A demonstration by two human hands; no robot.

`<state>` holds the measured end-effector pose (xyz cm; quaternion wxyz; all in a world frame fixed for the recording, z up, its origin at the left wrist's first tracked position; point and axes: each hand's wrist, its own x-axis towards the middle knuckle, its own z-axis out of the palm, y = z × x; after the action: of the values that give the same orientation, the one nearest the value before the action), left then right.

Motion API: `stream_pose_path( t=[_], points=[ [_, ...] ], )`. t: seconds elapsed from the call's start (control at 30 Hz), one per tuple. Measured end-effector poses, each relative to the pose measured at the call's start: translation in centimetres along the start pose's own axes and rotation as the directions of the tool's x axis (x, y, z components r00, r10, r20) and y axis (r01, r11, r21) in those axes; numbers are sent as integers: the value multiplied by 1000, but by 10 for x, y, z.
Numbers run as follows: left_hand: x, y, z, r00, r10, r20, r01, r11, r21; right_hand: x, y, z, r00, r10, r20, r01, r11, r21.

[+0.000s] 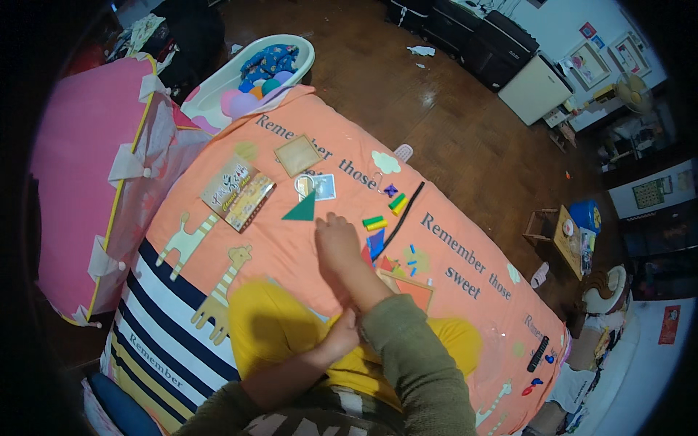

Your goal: The person sits cross-legged and assembles a wooden puzzle by placing circular pieces into a grid frame. They then switch to a tangram puzzle, arranging colored geometric shapes into a square frame.

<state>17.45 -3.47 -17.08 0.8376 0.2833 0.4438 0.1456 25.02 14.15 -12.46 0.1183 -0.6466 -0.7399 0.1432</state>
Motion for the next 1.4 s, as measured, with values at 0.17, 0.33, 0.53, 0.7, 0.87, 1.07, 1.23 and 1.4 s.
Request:
stream_pose_path(
  t=[0.17, 0.33, 0.53, 0.7, 0.87, 1.07, 1.23, 1.4],
  points=[
    [-12, 13, 7, 1000, -18, -3, 18, 995, -98, 48, -26, 75, 984, -167, 65, 177, 868, -464],
    [-8, 22, 21, 1000, -1, 23, 3, 995, -104, 47, -17, 105, 982, -135, 131, 187, 779, -599],
    [-3, 23, 16, 999, 53, -13, -54, 991, -123, 20, -44, 38, 955, -51, 291, 80, 993, -90],
    [-13, 27, 15, 993, 117, -13, -117, 982, -146, -75, -27, -45, 951, 288, -113, -124, 691, 712],
    [-24, 42, 18, 990, 93, 102, -93, 996, -3, -197, 22, -103, 788, 612, 64, -243, 214, 946],
    [-28, 48, 17, 993, 68, 100, -63, 996, -55, -277, 22, -90, 658, 751, 60, -218, 113, 969],
    [-30, 51, 20, 996, 42, 73, -40, 999, -24, -276, 21, -88, 637, 770, 35, -105, 42, 994],
    [-34, 56, 21, 996, 39, 85, -36, 998, -43, -245, 5, -108, 663, 511, -547, -178, 817, 548]
  ],
)
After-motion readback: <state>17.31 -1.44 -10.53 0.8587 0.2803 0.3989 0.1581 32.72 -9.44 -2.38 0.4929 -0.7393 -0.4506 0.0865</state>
